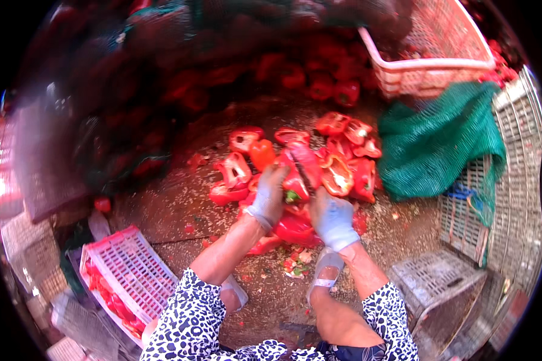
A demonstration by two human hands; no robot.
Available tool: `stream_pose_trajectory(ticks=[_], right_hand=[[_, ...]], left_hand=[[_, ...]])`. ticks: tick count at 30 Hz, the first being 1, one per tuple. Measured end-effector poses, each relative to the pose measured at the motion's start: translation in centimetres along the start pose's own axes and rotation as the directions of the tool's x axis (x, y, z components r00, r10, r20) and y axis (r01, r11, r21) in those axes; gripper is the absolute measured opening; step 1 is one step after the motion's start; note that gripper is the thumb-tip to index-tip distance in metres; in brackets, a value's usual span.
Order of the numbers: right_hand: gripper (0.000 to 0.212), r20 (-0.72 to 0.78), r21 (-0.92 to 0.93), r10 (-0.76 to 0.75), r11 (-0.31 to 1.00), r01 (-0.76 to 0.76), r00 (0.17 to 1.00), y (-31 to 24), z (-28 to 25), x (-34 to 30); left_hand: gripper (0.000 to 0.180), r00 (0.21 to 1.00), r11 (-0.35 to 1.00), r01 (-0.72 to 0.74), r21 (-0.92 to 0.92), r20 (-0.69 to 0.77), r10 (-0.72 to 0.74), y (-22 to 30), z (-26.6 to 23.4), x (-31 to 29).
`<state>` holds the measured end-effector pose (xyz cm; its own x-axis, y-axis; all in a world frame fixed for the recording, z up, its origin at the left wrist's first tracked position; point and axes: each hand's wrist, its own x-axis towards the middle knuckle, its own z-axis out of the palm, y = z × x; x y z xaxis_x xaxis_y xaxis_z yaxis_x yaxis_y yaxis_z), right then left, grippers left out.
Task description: The person sorts red bell peppers by hand and using a cleaver to trim them. They place processed peppers into a white plastic crate and pull more from a large green mesh bag.
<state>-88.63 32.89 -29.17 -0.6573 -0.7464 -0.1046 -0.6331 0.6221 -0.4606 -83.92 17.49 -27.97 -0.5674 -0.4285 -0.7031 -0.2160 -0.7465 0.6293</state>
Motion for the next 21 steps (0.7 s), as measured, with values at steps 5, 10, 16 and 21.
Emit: stream_pose_trajectory(ticks=[5, 10, 16, 21], right_hand=[[0.022, 0.114, 0.157, 0.086, 0.982, -0.103, 0.99, -0.8, -2.4, -0.4], [0.029, 0.265, 0.27, 0.11, 0.945, -0.183, 0.958, -0.7, -1.0, -0.5], [0.029, 0.433, 0.549, 0.165, 0.731, -0.405, 0.886, -0.9, -4.2, -0.2], [0.027, 0.37, 0.396, 0.14, 0.871, -0.292, 0.918, 0.6, -1.7, -1.1]], left_hand=[[0.037, 0.987, 0.9, -0.039, 0.435, 0.16, -0.034, 1.6, -4.5, -0.9], [0.052, 0.826, 0.439, -0.388, 0.81, 0.517, -0.224, 0.7, -8.9, -5.0], [0.061, 0.822, -0.089, -0.392, 0.916, 0.392, 0.412, 11.0, -11.8, 2.5], [0.064, 0.791, -0.341, 0.064, 0.938, 0.161, 0.591, 23.5, -16.3, 14.4]])
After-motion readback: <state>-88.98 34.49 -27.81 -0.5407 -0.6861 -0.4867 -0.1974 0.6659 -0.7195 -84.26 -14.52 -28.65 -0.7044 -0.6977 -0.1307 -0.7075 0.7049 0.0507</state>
